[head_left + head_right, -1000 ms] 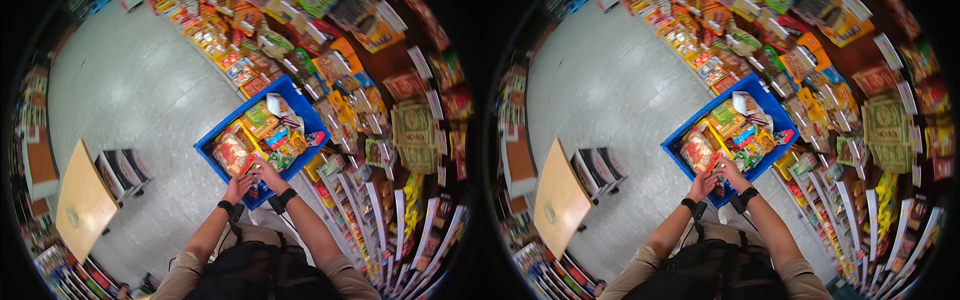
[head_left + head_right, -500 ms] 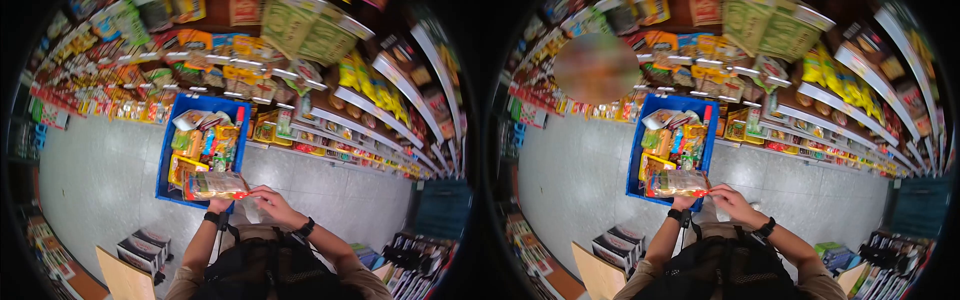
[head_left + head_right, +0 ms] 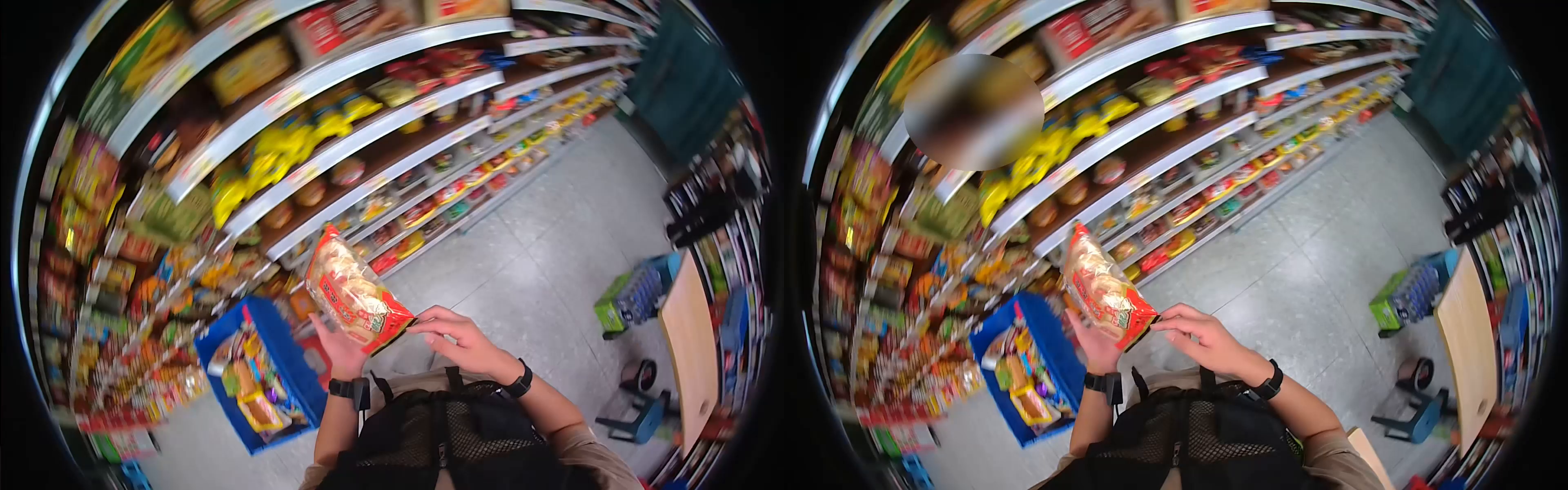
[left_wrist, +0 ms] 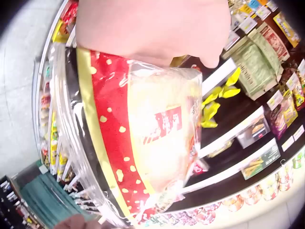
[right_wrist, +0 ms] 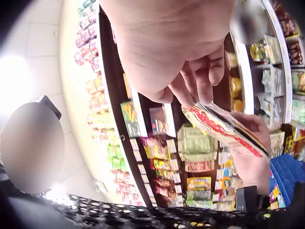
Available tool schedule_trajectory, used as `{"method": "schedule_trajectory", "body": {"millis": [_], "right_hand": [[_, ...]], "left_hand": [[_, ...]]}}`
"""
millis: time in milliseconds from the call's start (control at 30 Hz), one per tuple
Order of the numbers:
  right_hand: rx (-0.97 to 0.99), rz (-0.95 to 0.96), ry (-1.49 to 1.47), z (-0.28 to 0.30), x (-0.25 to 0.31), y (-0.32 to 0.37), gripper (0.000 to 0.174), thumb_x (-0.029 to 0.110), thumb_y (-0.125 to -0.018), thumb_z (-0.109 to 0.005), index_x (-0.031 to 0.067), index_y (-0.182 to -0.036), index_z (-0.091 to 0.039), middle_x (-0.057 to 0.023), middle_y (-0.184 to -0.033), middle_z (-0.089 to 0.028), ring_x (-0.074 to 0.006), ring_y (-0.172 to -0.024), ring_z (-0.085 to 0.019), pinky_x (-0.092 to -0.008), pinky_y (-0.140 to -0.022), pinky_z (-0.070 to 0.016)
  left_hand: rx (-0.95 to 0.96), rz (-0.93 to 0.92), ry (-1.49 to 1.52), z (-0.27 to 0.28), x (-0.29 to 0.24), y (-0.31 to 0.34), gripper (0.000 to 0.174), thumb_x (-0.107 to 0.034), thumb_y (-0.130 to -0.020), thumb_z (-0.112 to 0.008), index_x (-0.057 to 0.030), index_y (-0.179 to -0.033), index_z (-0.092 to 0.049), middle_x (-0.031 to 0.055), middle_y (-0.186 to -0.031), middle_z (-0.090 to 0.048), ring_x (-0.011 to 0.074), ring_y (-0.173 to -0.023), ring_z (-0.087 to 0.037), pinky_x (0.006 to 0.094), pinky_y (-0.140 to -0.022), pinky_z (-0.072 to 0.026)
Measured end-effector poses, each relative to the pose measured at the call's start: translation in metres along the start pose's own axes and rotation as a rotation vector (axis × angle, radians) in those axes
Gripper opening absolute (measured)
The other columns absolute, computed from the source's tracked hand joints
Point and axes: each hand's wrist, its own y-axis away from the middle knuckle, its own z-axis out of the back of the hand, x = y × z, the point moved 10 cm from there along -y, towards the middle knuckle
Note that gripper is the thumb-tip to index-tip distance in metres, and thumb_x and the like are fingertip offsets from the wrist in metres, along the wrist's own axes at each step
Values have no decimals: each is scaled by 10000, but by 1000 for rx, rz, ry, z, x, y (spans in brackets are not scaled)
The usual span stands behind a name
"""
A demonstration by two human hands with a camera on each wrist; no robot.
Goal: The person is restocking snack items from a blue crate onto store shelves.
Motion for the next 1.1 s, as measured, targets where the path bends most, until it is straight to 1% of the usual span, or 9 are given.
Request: {"method": "schedule_trajectory", "body": {"millis": [100,167,200,267,400,567,700,900,1100], "right_hand": [[-135,-52,-53,77,-9,31,221,97,-964,-540,21,-1131,-662,-86,-1061,-602,-184,-960,-587,-285,-834,-468],[-150,-187,-229,110,-41,57,210,120,-975,-538,18,-1105,-666,-60,-1007,-610,-142,-859,-590,-274,-757,-484],[-175,-184,-230,127,-48,65,210,120,-975,-538,18,-1105,-666,-60,-1007,-610,-142,-859,-590,-274,-757,-484],[-247,-168,-217,167,-60,76,122,104,-958,-575,12,-1003,-640,-52,-962,-617,-103,-766,-571,-260,-681,-483],[-484,-173,-352,234,-95,85,102,56,-928,-613,33,-1000,-544,-73,-947,-623,-94,-740,-566,-253,-663,-484],[-702,-235,-433,343,-131,69,367,46,-901,-652,64,-1171,-406,-66,-955,-627,-86,-752,-581,-247,-650,-487],[-761,-341,-468,439,-176,40,373,85,-893,-681,54,-1181,-446,-55,-977,-629,-93,-760,-592,-246,-644,-491],[-721,-472,-243,614,-192,-32,369,164,-897,-701,43,-1189,-511,-26,-987,-638,-75,-746,-589,-234,-648,-500],[-910,-531,-200,768,-212,-19,362,128,-896,-693,9,-1204,-544,-18,-974,-649,-67,-679,-574,-222,-628,-490]], "left_hand": [[53,157,-28,-32,65,-43,706,-552,-951,-465,-34,-1424,-386,156,-1415,-474,321,-1291,-466,503,-1100,-344],[0,40,-454,-38,80,-64,617,-476,-958,-497,-12,-1362,-449,153,-1311,-567,300,-1195,-560,456,-1046,-422],[1,101,-395,-50,99,-74,507,-377,-958,-510,-7,-1305,-498,139,-1232,-620,276,-1109,-615,433,-998,-468],[17,143,-423,-66,130,-97,488,-350,-956,-504,-4,-1300,-501,140,-1236,-617,274,-1108,-614,430,-999,-468],[71,254,-413,-87,189,-157,457,-253,-919,-513,1,-1298,-500,139,-1254,-609,289,-1126,-601,448,-1021,-448],[99,405,-429,-114,276,-243,539,-162,-841,-558,-1,-1345,-460,132,-1320,-570,289,-1226,-534,449,-1082,-381],[222,486,-499,-169,343,-323,573,-137,-820,-577,-1,-1361,-446,122,-1318,-571,273,-1240,-525,418,-1091,-363],[209,643,-464,-255,445,-467,557,-115,-815,-607,-22,-1346,-465,92,-1283,-591,234,-1192,-556,394,-1066,-388],[375,704,-689,-344,565,-580,516,-122,-882,-593,-36,-1367,-439,72,-1291,-580,197,-1184,-554,368,-1040,-399]]}}
